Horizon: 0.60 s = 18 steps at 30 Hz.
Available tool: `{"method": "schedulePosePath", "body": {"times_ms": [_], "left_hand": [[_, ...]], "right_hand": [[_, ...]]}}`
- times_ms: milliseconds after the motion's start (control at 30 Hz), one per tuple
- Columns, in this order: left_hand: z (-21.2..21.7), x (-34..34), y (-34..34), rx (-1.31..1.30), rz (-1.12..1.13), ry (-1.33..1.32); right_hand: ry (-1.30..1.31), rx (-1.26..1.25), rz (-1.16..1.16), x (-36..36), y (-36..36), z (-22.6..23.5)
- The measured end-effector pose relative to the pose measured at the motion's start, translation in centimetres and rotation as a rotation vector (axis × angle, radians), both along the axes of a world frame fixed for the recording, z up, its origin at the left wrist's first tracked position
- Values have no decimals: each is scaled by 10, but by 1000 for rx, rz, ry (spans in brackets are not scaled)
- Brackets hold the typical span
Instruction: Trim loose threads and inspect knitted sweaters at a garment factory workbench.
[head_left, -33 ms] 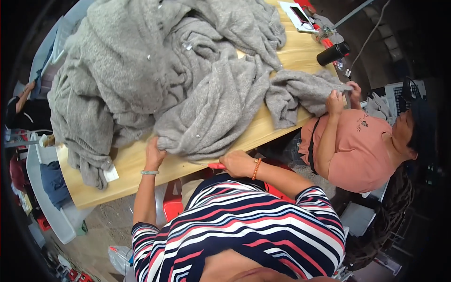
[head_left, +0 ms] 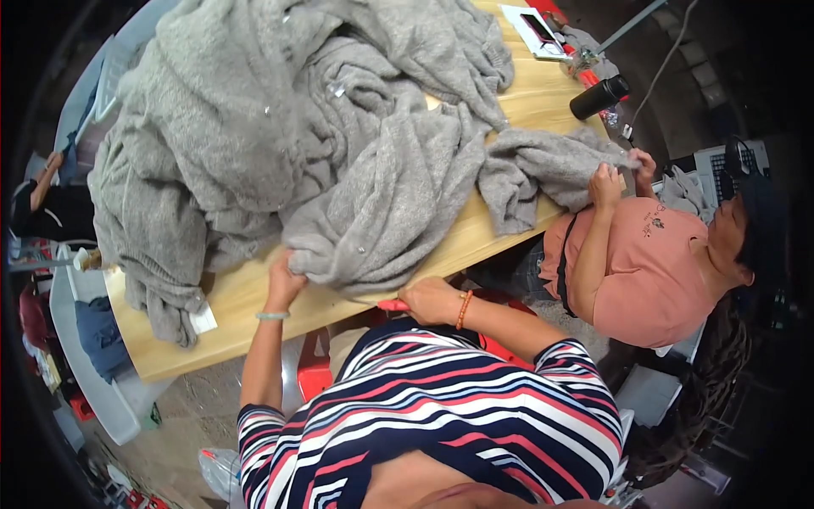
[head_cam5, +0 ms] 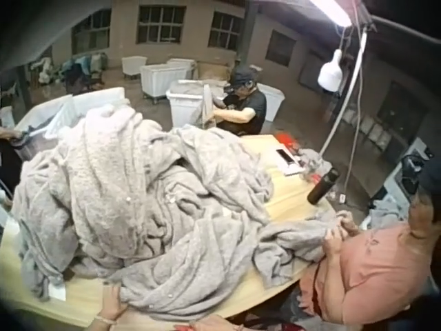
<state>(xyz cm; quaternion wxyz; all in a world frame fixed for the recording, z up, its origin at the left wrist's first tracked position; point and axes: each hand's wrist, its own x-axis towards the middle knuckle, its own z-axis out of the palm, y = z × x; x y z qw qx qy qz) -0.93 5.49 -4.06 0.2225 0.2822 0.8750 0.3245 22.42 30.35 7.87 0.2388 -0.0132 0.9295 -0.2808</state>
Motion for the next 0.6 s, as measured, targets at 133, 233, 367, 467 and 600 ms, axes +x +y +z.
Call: {"method": "schedulePosePath", "body": {"times_ms": [133, 233, 367, 467, 600], "left_hand": [[115, 49, 94, 653, -272, -412], [201, 75, 144, 731, -671, -421], [235, 95, 198, 842, -988, -292], [237, 114, 234, 889, -903, -264], [233, 120, 252, 920, -736, -168]], "right_hand": [[42, 37, -79, 11, 0, -22], [325, -961, -685, 11, 16, -48], [586, -1154, -1039, 39, 124, -26], [686, -1263, -600, 95, 283, 49], [1034, -617, -1145, 28, 254, 109]]}}
